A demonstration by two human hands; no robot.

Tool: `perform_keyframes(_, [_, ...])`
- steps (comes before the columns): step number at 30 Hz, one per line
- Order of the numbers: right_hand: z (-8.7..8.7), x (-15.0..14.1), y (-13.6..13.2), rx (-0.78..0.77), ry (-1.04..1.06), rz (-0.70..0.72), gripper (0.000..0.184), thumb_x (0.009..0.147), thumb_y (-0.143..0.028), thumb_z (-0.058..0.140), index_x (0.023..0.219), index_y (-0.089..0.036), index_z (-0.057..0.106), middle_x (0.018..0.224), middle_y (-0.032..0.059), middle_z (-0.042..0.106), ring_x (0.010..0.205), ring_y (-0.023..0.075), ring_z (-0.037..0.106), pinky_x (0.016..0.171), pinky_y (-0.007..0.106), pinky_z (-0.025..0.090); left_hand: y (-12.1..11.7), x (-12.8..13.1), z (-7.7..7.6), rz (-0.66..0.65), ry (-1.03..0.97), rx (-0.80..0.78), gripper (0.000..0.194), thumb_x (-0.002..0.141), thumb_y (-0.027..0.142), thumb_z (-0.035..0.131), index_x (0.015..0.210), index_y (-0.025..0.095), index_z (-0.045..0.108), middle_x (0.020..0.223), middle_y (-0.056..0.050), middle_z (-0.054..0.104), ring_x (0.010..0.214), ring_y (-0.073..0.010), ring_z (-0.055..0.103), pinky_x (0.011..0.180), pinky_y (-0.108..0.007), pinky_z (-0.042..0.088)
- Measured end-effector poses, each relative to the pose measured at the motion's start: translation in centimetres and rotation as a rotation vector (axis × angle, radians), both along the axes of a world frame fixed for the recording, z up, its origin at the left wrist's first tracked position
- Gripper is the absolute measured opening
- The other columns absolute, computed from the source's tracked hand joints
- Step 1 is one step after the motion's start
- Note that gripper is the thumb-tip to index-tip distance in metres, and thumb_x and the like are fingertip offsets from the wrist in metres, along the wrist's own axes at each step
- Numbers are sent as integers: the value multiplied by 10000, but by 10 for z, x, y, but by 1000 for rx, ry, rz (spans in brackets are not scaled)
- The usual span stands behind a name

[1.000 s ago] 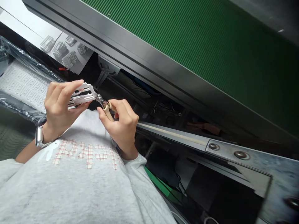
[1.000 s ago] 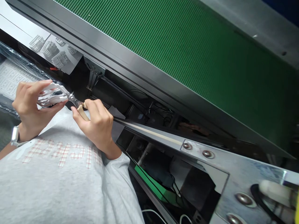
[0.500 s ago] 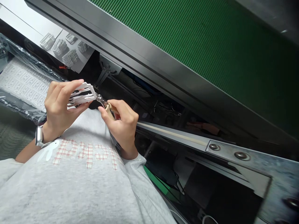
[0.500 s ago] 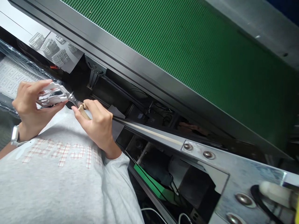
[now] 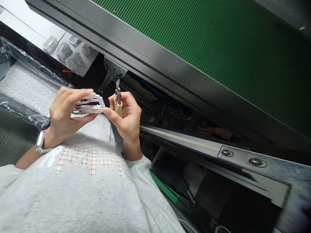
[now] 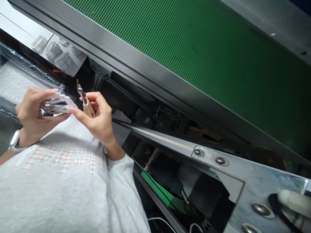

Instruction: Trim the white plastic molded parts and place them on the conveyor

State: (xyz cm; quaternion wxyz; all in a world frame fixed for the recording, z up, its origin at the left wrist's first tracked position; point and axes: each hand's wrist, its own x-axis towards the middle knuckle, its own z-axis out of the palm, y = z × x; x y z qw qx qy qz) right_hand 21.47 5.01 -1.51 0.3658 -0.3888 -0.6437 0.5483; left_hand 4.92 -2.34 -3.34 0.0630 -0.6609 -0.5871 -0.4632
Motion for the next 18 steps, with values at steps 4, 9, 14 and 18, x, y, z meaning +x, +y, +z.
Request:
perform_keyframes(4, [-6,-7,5,-51,73,18,456,848,-672,668,909,-240,534,763,-52,499,622,87,497,584,252,472,0,0,1,-7,11,-14,479,861,328,799,1285,248,591,1050,-26,766,879,-187,720,774,-331,575])
perform_keyframes(9, [-15,-5,9,-144,152,58,469,847,-691,642,929,-251,501,799,-35,499,650,100,538,589,259,484,-1,-2,1,-26,-22,-29,532,824,305,833,1291,232,590,1071,-39,767,893,-186,717,757,-313,568])
perform_keyframes(14, [-13,-4,7,-207,211,177,489,790,-667,721,933,-253,503,774,-49,483,647,101,524,592,262,482,-1,-1,2,-59,-81,-35,567,794,259,857,1303,231,609,1089,-51,763,903,-198,724,779,-320,579])
perform_keyframes(18, [-12,-8,7,-225,140,153,537,762,-719,696,926,-258,472,794,-35,481,709,122,546,618,276,493,-3,1,5,-60,-94,-91,567,836,267,825,1350,300,589,1102,-31,758,920,-204,721,805,-350,585])
